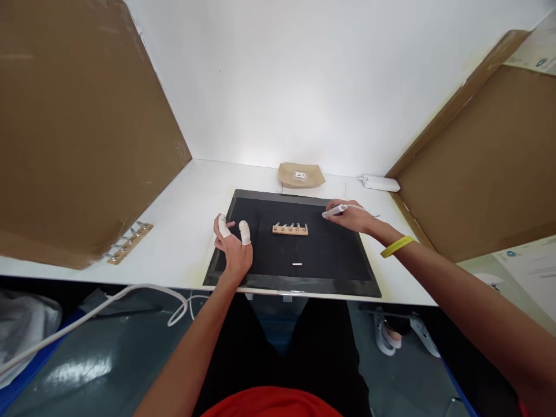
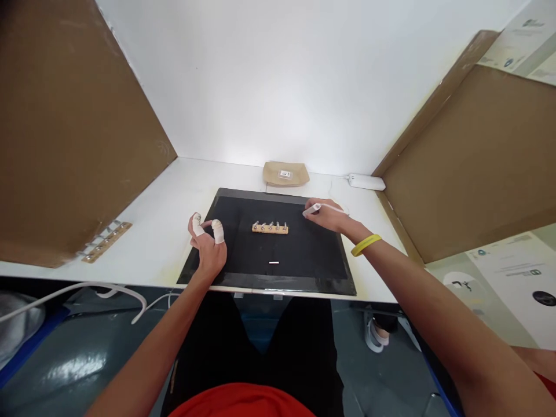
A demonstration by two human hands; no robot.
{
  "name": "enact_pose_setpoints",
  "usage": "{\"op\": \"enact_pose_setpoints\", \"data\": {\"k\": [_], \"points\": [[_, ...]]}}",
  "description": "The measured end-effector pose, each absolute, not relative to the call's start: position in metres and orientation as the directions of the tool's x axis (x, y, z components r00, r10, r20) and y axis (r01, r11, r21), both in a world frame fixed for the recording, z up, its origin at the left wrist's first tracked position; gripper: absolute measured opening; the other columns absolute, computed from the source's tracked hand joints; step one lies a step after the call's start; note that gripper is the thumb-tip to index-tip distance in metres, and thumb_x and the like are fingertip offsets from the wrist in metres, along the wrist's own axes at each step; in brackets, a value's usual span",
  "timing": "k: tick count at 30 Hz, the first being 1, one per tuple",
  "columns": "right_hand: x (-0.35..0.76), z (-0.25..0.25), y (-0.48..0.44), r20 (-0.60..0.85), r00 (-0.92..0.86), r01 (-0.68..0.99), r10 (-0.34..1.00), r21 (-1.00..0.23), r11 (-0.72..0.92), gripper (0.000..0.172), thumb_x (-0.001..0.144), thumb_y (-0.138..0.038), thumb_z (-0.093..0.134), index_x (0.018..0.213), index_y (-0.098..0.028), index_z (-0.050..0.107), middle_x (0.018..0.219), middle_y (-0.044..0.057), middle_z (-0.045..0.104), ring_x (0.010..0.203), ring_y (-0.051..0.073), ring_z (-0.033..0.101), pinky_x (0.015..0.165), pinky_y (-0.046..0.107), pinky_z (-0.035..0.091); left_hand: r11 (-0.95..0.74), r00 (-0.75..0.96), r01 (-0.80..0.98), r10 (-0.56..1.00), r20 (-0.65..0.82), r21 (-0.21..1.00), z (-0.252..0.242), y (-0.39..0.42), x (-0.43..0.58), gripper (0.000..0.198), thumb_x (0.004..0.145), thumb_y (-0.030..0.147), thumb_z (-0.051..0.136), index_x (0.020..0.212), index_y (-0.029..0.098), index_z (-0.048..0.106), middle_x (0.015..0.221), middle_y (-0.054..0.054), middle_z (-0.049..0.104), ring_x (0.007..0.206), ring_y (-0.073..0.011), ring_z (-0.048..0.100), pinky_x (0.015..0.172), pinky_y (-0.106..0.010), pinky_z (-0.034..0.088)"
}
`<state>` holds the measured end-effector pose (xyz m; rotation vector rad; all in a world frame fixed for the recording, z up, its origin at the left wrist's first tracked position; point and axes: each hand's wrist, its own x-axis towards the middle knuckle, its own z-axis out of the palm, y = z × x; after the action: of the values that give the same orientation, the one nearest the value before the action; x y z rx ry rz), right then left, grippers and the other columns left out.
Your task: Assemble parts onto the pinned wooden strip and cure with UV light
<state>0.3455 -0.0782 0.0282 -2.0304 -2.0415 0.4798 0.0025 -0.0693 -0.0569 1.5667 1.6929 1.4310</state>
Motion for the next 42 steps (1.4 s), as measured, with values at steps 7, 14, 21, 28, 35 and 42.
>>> {"op": "enact_pose_setpoints", "data": {"k": [7, 14, 21, 28, 35, 42], "points": [[0.341, 0.024, -0.086, -0.233, 0.02, 0.554, 0.972, -0.807, -0.205, 0.05, 0.076, -0.065, 0.078, 0.084, -0.016, 0.068, 0.054, -0.005, 0.048, 0.048, 0.008, 0.039, 0.044, 0.024, 0.026, -0.197, -0.239, 0.436, 0.915, 0.324, 0.878, -0.056, -0.072, 0.002, 0.055, 0.106, 0.045, 0.045, 0.152, 0.02, 0.032, 0.148, -0.021, 0.05, 0.141, -0.0313, 0.051, 0.127, -0.063, 0.018], [0.346, 0.023, -0.094, -0.316, -0.042, 0.224, 0.948, -0.928, -0.299, 0.048, 0.071, -0.054, 0.09, 0.093, -0.017, 0.07, 0.062, -0.006, 0.052, 0.052, 0.005, 0.042, 0.043, 0.018, 0.029, -0.187, -0.257, 0.4, 0.917, 0.305, 0.897, -0.055, -0.071, 0.001, 0.058, 0.106, 0.047, 0.045, 0.155, 0.019, 0.032, 0.151, -0.021, 0.044, 0.139, -0.0294, 0.051, 0.126, -0.055, 0.027], [0.348, -0.01, -0.109, -0.284, 0.053, -0.055, 0.957, -0.958, -0.281, 0.048, 0.073, -0.049, 0.09, 0.105, -0.021, 0.068, 0.09, 0.002, 0.072, 0.08, 0.015, 0.07, 0.053, 0.021, 0.054, -0.193, -0.227, 0.412, 0.925, 0.305, 0.891, -0.055, -0.07, 0.001, 0.062, 0.106, 0.046, 0.043, 0.157, 0.013, 0.03, 0.141, -0.021, 0.053, 0.128, -0.0273, 0.056, 0.123, -0.053, 0.034], [0.328, -0.025, -0.119, -0.246, 0.161, -0.222, 0.956, -0.953, -0.208, 0.044, 0.068, -0.039, 0.093, 0.095, -0.022, 0.063, 0.084, -0.002, 0.07, 0.068, 0.01, 0.065, 0.046, 0.017, 0.049, -0.205, -0.235, 0.462, 0.91, 0.342, 0.863, -0.052, -0.069, -0.001, 0.05, 0.107, 0.042, 0.041, 0.15, 0.018, 0.034, 0.133, -0.016, 0.056, 0.12, -0.0245, 0.058, 0.126, -0.054, 0.028], [0.31, -0.031, -0.113, -0.191, 0.229, -0.225, 0.954, -0.964, -0.139, 0.049, 0.067, -0.036, 0.09, 0.102, -0.024, 0.057, 0.082, -0.004, 0.069, 0.057, 0.008, 0.056, 0.042, 0.02, 0.046, -0.222, -0.215, 0.505, 0.904, 0.37, 0.834, -0.05, -0.068, -0.001, 0.044, 0.106, 0.039, 0.04, 0.146, 0.021, 0.037, 0.138, -0.014, 0.054, 0.128, -0.0244, 0.057, 0.13, -0.05, 0.026], [0.302, -0.033, -0.11, -0.136, 0.299, -0.154, 0.944, -0.984, -0.092, 0.059, 0.072, -0.033, 0.084, 0.118, -0.027, 0.049, 0.094, -0.003, 0.075, 0.049, 0.007, 0.053, 0.038, 0.023, 0.041, -0.23, -0.136, 0.6, 0.915, 0.38, 0.766, -0.053, -0.073, -0.009, 0.048, 0.109, 0.037, 0.03, 0.152, 0.016, 0.034, 0.137, -0.017, 0.059, 0.136, -0.0274, 0.054, 0.131, -0.055, 0.018]]}}
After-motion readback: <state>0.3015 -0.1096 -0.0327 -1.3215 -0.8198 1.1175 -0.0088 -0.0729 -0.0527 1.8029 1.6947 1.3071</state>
